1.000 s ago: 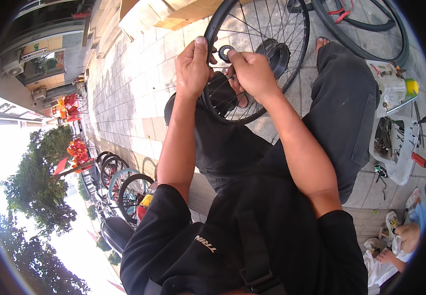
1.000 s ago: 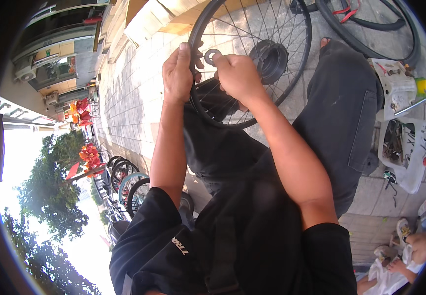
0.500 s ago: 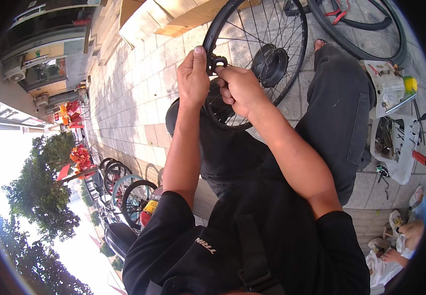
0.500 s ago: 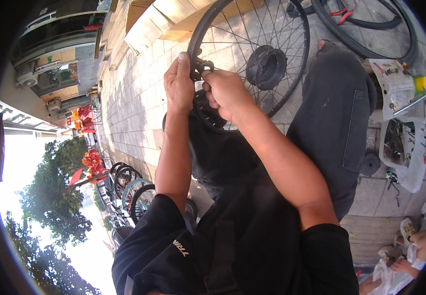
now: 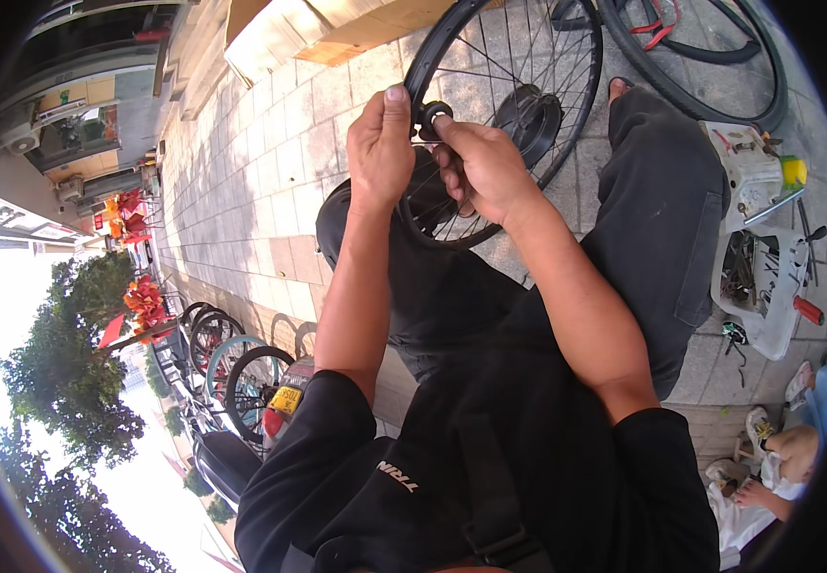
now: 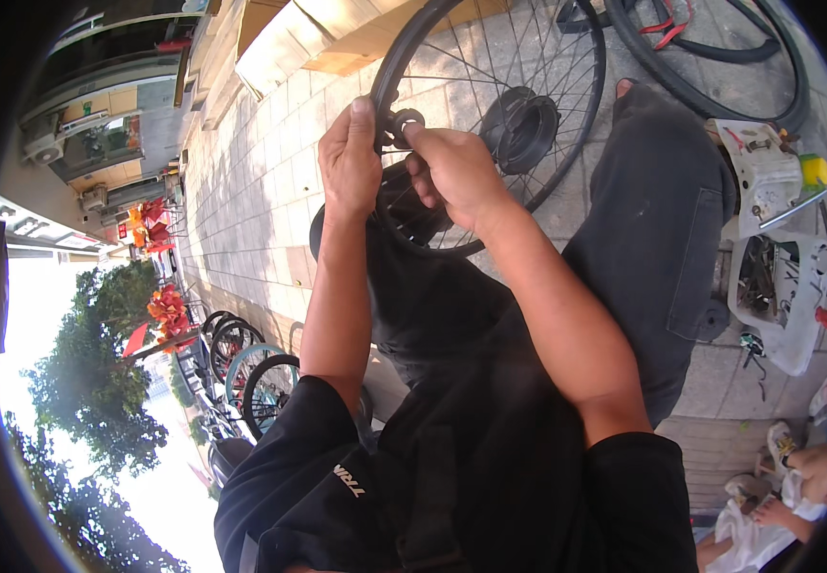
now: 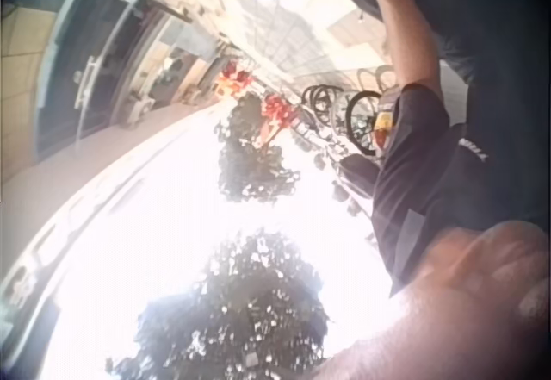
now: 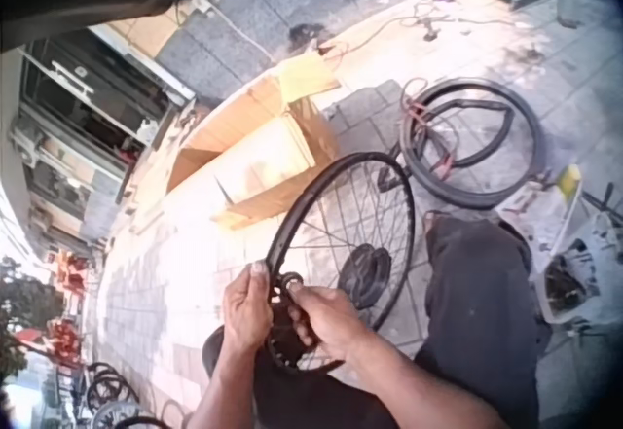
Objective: The person is seated on the ground, working on a bicycle wheel. They repeatedly manipulate the tire bead and rim, attempting to seat the tire onto the wheel rim by hand.
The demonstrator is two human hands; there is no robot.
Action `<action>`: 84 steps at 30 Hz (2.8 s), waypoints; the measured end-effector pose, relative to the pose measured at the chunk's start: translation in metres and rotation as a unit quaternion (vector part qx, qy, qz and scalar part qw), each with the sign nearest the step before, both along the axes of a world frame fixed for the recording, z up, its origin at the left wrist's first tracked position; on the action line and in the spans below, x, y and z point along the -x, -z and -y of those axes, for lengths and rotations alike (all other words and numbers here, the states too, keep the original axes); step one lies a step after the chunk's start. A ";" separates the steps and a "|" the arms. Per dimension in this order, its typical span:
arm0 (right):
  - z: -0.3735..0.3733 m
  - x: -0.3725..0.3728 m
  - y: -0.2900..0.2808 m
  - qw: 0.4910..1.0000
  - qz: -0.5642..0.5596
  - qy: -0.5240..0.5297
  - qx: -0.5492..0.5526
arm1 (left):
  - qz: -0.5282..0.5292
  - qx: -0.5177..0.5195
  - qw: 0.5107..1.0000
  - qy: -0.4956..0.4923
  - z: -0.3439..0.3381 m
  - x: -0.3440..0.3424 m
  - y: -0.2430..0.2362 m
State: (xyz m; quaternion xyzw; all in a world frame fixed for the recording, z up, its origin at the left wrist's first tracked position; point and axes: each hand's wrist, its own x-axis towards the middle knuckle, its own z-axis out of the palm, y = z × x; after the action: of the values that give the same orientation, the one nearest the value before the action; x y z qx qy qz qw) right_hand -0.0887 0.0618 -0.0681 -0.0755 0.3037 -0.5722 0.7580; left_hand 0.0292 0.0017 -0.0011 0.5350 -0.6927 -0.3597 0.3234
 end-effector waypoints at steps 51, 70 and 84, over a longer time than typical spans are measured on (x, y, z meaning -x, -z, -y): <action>-0.009 0.003 -0.020 0.954 0.283 0.039 -0.087 | 0.105 0.191 0.960 0.176 -0.015 0.004 -0.008; -0.020 0.020 -0.001 0.966 0.193 -0.103 -0.140 | 0.174 0.219 0.920 0.273 -0.028 -0.016 -0.019; -0.021 0.008 0.004 0.958 0.226 -0.099 -0.147 | 0.272 0.310 0.894 0.174 -0.045 0.008 -0.009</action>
State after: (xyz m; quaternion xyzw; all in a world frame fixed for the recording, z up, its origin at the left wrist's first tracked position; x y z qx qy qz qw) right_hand -0.0962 0.0824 -0.0717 0.1387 0.1962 -0.4452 0.8626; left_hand 0.0212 0.0471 0.0075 0.3554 -0.9121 -0.0178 0.2039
